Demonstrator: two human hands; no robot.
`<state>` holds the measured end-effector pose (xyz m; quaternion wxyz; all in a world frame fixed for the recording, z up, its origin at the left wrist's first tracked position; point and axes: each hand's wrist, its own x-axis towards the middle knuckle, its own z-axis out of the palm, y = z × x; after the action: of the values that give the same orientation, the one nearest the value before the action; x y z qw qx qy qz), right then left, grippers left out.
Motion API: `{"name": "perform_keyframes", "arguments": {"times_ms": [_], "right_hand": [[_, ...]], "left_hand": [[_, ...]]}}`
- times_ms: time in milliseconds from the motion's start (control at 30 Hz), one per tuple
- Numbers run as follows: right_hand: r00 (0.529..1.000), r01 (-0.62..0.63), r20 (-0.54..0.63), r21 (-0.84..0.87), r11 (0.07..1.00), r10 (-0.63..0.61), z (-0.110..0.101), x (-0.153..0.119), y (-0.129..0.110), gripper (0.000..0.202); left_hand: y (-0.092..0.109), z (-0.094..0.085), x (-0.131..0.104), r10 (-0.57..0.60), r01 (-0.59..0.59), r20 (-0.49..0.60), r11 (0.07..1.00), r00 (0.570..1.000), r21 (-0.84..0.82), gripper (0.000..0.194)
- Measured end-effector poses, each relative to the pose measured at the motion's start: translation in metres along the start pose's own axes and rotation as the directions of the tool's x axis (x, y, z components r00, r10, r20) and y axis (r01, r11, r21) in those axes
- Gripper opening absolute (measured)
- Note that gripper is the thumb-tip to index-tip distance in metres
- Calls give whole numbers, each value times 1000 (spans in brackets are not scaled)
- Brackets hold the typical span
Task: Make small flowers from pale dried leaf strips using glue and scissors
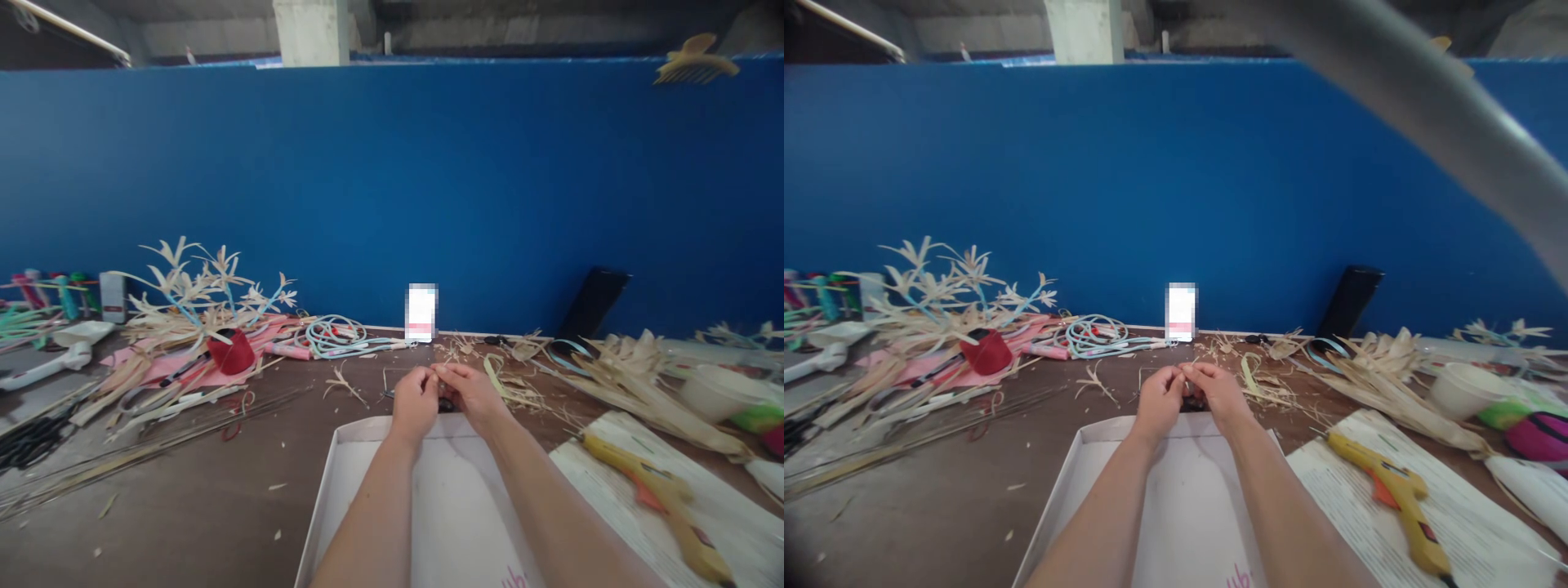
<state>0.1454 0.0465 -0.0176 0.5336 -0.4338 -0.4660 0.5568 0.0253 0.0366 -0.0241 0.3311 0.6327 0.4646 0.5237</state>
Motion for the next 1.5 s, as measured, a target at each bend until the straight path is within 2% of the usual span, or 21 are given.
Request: {"name": "perform_keyframes", "arguments": {"times_ms": [167, 467, 833, 1033, 1167, 1233, 1333, 1500], "right_hand": [[999, 10, -39, 39, 999, -8, 2, 0, -1, 25], [993, -10, -114, 38, 999, 14, 6, -1, -3, 25], [993, -25, -110, 52, 998, 30, 3, 0, -2, 22], [993, 2, -114, -29, 1000, -6, 4, -2, -2, 28], [997, 9, -73, -68, 998, -14, 4, -2, -2, 31], [999, -10, -48, -35, 999, 8, 4, -2, -2, 36], [994, -55, -85, 98, 994, 64, 2, 0, -4, 40], [993, -45, -91, 245, 969, 69, -1, 1, -6, 34]], "left_hand": [[1, 0, 0, -5, 6, 32, 999, 999, -42, 21], [2, -2, 1, -3, 3, 70, 1000, 998, -4, 22], [4, -2, 1, 11, -8, 128, 1000, 992, -30, 21], [3, -2, 1, -26, 28, 97, 1000, 995, -15, 24], [3, -3, 2, -58, 65, 71, 992, 996, -107, 22], [4, -3, 2, -63, 72, 65, 987, 996, -143, 21], [3, -2, 2, -85, 96, 83, 984, 993, -150, 19], [-2, 0, 2, -40, 45, 104, 998, 994, -50, 19]]}}
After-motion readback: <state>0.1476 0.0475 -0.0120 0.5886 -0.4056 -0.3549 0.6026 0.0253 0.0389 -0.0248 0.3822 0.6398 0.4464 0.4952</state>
